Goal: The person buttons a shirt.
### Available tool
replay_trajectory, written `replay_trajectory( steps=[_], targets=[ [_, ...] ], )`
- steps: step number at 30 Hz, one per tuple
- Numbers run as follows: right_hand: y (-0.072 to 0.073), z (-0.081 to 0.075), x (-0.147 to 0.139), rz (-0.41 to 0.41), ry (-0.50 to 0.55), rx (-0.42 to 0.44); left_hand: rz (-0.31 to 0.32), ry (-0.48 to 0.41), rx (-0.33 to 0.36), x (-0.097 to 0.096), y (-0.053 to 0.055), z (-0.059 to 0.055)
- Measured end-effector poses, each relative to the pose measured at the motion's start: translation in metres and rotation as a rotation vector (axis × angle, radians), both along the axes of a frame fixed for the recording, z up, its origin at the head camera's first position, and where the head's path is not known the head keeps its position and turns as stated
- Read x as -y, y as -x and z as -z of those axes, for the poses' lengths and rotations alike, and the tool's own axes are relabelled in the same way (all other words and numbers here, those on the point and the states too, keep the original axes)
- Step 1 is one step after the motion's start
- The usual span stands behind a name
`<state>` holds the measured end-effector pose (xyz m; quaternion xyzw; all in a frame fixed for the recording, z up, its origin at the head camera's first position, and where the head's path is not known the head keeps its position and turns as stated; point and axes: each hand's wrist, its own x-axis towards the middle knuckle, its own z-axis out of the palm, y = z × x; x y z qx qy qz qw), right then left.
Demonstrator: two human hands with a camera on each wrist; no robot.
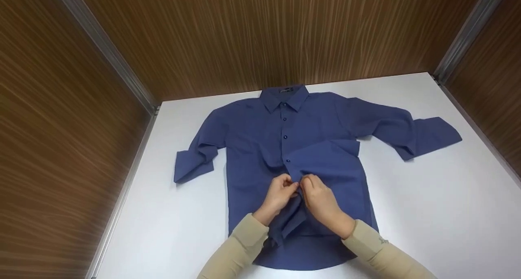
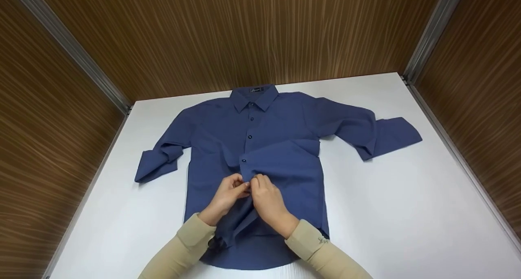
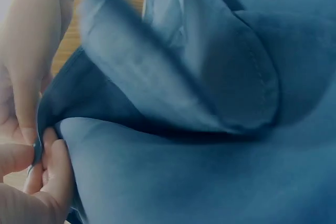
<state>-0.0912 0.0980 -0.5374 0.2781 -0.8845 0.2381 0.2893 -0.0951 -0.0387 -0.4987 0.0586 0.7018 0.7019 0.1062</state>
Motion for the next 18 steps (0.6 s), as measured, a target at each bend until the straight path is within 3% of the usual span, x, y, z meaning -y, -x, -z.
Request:
replay_trajectory(
  steps=[2, 7, 10, 12, 14, 18],
  targets=[
    [0.000, 0.001, -0.001, -0.032, 0.114, 0.161, -0.013, 0.022, -0.037, 0.000, -0.002, 0.002],
    [0.004, -0.001, -0.006, -0.111, 0.641, 0.841, -0.034, 0.024, -0.076, -0.001, -0.004, 0.005],
    [0.005, -0.004, -0.010, -0.162, 0.828, 1.151, -0.009, -0.008, -0.042, 0.000, -0.003, 0.007],
    [0.002, -0.012, -0.010, -0.211, 0.822, 1.247, 0.012, -0.010, -0.017, 0.002, -0.002, 0.009],
    [-0.001, -0.016, -0.010, -0.260, 0.772, 1.271, 0.021, 0.000, -0.006, 0.004, 0.000, 0.009],
    [-0.005, -0.013, -0.011, -0.339, 0.570, 1.181, 0.037, 0.024, 0.028, 0.005, 0.007, 0.022]
  ],
)
